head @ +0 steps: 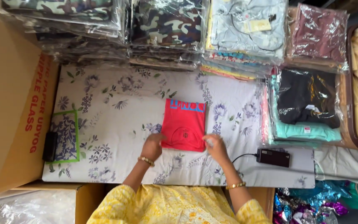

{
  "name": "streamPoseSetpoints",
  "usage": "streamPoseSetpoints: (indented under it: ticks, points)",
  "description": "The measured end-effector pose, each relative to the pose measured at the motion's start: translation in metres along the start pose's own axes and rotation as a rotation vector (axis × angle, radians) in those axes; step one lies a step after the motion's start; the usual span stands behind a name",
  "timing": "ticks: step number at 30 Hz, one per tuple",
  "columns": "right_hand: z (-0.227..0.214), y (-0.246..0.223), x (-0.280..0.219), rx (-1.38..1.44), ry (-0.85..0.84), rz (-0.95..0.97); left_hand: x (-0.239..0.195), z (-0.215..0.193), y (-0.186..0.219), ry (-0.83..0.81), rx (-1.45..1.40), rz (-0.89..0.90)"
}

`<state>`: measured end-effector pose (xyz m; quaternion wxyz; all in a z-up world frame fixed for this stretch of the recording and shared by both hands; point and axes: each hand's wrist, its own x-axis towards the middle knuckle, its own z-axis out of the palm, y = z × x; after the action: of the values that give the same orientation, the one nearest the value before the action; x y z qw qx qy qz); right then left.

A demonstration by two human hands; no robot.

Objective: The person folds t-shirts on a padded table, smoothing each shirt flat and folding the sleeves and body into a compact square. They then wrap each folded shirt in a clear plastic bag and stack the packaged shirts with a pile of finished ones.

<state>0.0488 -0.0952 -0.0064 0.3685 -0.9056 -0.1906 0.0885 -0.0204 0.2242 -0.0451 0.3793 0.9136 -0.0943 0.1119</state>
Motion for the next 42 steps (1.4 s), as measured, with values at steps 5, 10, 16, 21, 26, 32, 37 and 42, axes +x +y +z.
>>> streamPoseSetpoints:
  ticks: [5, 10, 16, 21, 26, 32, 37, 42]
  points:
    - [0.022, 0.063, 0.074, 0.191, 0.310, 0.214, 0.077, 0.029, -0.032, 0.117, -0.176, -0.310]
    - [0.037, 0.078, 0.136, 0.673, 0.357, 0.510, 0.135, 0.096, -0.095, 0.286, -0.473, -0.668]
    - [0.034, 0.067, 0.152, 0.792, 0.276, 0.726, 0.161, 0.066, -0.062, 0.142, -0.768, -1.060]
    - [0.032, 0.065, 0.159, 0.766, 0.293, 0.823, 0.165, 0.071, -0.069, 0.156, -0.878, -1.131]
    - [0.035, 0.084, 0.161, 0.742, 0.165, 0.810, 0.167, 0.074, -0.076, 0.179, -0.722, -1.092]
    - [0.026, 0.067, 0.164, 0.558, 0.331, 0.536, 0.166, 0.084, -0.088, 0.239, -0.358, -0.703]
    - [0.029, 0.074, 0.158, 0.267, 0.303, 0.498, 0.176, 0.052, -0.065, 0.108, -0.258, -0.871]
    - [0.029, 0.075, 0.136, 0.374, 0.174, 0.512, 0.145, 0.061, -0.085, 0.022, -0.297, -0.843]
